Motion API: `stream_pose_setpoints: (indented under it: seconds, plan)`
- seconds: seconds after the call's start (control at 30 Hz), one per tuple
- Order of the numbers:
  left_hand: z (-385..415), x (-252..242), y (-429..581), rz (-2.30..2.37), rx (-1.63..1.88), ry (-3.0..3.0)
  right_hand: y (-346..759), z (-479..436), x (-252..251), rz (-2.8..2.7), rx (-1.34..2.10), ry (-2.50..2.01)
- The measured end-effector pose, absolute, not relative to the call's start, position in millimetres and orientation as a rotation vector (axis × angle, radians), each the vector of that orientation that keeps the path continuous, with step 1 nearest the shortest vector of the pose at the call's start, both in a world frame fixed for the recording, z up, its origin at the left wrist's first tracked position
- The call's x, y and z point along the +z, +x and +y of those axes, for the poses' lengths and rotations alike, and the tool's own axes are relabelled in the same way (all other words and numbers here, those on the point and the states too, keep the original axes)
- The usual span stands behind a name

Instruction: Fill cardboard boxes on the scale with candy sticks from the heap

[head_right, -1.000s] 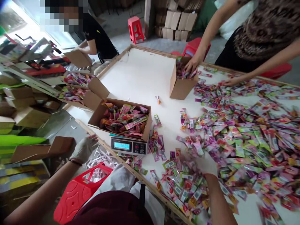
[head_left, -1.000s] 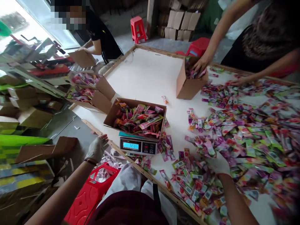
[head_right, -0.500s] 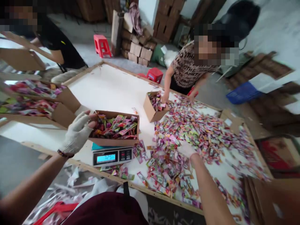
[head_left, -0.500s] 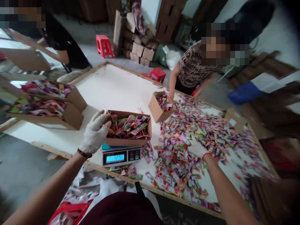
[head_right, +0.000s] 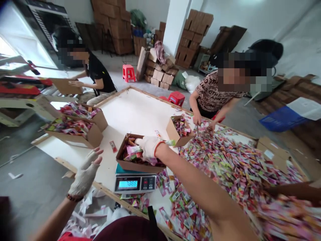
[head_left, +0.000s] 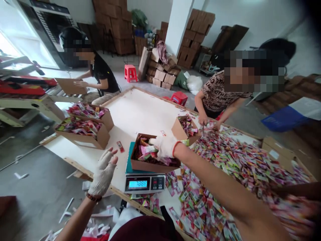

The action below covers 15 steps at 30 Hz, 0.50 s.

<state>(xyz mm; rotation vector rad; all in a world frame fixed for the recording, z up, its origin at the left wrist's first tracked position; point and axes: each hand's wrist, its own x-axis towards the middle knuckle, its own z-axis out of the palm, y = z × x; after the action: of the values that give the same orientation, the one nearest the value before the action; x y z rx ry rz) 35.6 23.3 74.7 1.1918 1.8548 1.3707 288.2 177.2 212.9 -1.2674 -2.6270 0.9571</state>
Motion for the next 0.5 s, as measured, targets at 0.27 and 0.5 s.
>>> stream_pose_setpoints:
  seconds: [0.27,0.5]
  plan:
    - [-41,24,2,2.002,1.352,0.787,349,188,214,-2.468,0.928,-1.329]
    - [-27,27,27,1.925,1.306,0.783,491,146,198,-1.748,0.517,-1.810]
